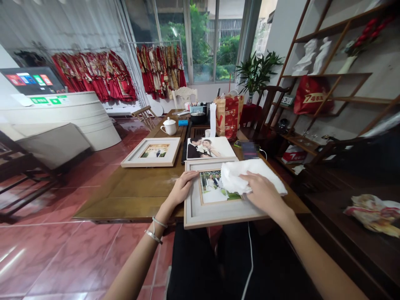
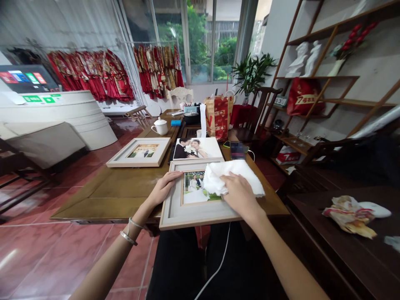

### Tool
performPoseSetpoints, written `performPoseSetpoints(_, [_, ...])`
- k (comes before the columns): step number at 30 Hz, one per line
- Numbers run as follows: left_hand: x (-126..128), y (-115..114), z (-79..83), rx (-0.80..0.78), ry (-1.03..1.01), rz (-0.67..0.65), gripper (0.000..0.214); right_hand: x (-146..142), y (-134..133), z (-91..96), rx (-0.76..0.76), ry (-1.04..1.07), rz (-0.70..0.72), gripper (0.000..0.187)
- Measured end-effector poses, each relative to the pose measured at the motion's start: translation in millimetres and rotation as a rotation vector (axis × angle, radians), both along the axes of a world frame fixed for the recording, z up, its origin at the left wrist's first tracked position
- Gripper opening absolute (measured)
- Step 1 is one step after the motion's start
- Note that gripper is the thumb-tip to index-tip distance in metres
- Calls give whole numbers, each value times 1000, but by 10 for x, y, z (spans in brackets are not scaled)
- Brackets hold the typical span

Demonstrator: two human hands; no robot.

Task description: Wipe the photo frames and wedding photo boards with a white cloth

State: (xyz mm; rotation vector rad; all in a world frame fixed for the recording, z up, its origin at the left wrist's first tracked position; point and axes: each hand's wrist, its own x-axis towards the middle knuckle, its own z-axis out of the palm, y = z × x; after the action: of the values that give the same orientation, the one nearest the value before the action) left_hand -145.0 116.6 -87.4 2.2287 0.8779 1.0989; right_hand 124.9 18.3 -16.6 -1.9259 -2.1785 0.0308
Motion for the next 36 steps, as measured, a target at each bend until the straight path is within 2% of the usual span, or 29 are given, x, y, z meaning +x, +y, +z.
performPoseSetpoints(3, [-3, 8, -7, 6, -6, -9, 39, -271, -101, -34, -35, 20, 141, 54])
performPoseSetpoints(6, [-3, 16, -22, 8, -21, -2, 39, -471, -288, 15, -94, 143, 289, 53])
performPoseSetpoints(8, [-1, 19, -33, 6, -34, 4, 39, -552, -357, 51, -121, 252, 395, 51])
performPoseSetpoints(11, [3, 19, -37, 2, -43, -1, 40, -595, -321, 43, -141, 366, 498, 55])
performPoseSetpoints(13, [5, 16, -31, 2, -38, -2, 40, -566, -228, 4, -132, 366, 463, 58])
performPoseSetpoints(18, [4, 10, -18, 12, -19, -9, 40, -320, 45, -98, -75, 270, 247, 56])
performPoseSetpoints(22, [-6, 17, -31, 19, -21, -16, 40, -87, 233, -116, -83, 356, 154, 51])
performPoseSetpoints(25, [-15, 27, -41, 21, -19, -21, 40, -40, 430, -50, 129, 526, 97, 35])
performPoseSetpoints(27, [-18, 31, -41, 22, -20, -24, 41, -108, 603, 26, 301, 593, 62, 34])
performPoseSetpoints(29, [-17, 29, -35, 26, -21, -26, 41, -255, 789, 96, 358, 580, 126, 39])
performPoseSetpoints(31, [-14, 23, -26, 31, -16, -24, 40, -460, 961, 132, 353, 470, 294, 44])
performPoseSetpoints(34, [-10, 18, -22, 19, 11, 4, 39, -786, 1140, 93, 301, 256, 516, 48])
performPoseSetpoints(36, [-10, 20, -30, -11, 43, 41, 37, -946, 1193, 25, 246, 180, 561, 48])
